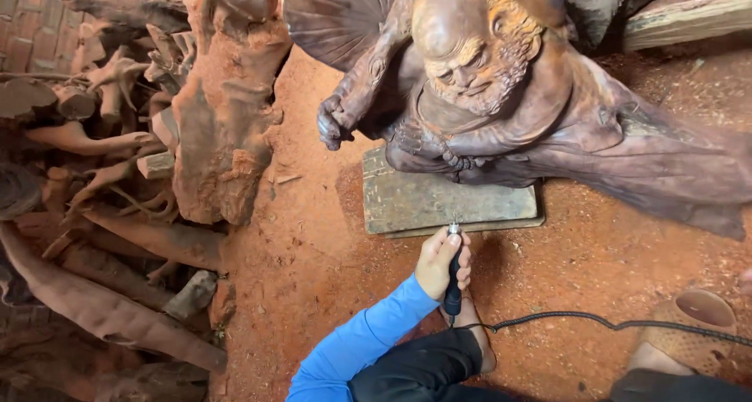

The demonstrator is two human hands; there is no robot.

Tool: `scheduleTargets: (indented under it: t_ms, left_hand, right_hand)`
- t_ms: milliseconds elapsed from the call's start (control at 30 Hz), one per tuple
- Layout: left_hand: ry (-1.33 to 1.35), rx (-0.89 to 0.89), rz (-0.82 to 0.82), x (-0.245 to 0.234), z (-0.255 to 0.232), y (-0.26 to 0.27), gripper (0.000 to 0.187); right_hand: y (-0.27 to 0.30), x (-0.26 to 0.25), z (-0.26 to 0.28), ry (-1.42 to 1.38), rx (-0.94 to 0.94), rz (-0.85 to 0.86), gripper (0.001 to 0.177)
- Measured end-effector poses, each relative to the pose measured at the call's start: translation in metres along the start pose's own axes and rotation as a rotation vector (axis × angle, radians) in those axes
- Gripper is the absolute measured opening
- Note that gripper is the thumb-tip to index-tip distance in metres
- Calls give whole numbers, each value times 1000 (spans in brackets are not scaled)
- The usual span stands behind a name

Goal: Carving intricate details into a wooden statue using a rotary power tool

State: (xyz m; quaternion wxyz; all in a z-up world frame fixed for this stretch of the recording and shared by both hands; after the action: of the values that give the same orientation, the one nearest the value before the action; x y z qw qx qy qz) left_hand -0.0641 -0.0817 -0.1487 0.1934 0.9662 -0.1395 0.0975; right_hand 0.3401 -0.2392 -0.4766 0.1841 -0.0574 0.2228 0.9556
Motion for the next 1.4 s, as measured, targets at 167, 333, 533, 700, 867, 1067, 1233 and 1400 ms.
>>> scheduleTargets:
  t_ms: [167,333,533,700,867,1067,1233,1400]
  left_hand:
    - [-25,-77,32,6,1,-4,24]
    - [-3,-72,42,19,2,-2,23]
    - [4,-12,109,30,-13,-1,28]
    - [116,38,76,38,-35,9,27]
    - [213,114,-33,29,-51,16,26]
    - [215,222,-150,14,-68,20,29]
    - [167,291,-161,13,-62,19,29]
    - [138,269,-139,14,-54,15,33]
  right_hand:
    - [33,31,69,-328,-17,82,21]
    - [50,47,85,-687,85,328,41]
    - [61,37,179,-445,81,419,28]
    - [47,53,227,-17,153,590,30]
    - [75,92,335,546,16,749,71]
    - [105,170,384,766,-539,849,37]
    - [120,241,359,485,-324,954,58]
    - [100,277,321,-93,-237,823,8]
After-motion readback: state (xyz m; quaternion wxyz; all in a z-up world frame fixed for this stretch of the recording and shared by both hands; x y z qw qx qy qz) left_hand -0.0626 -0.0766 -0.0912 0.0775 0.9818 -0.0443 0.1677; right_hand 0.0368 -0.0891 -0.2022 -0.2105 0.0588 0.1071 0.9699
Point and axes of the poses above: each hand's wrist, its own y-axis away from the middle knuckle, its own x-axis out of the palm, z = x × y, the point moved 6 cm from there along -y, towards the middle knuckle, and after that the axes turned 4 degrees about z, right-handed, at the moved point
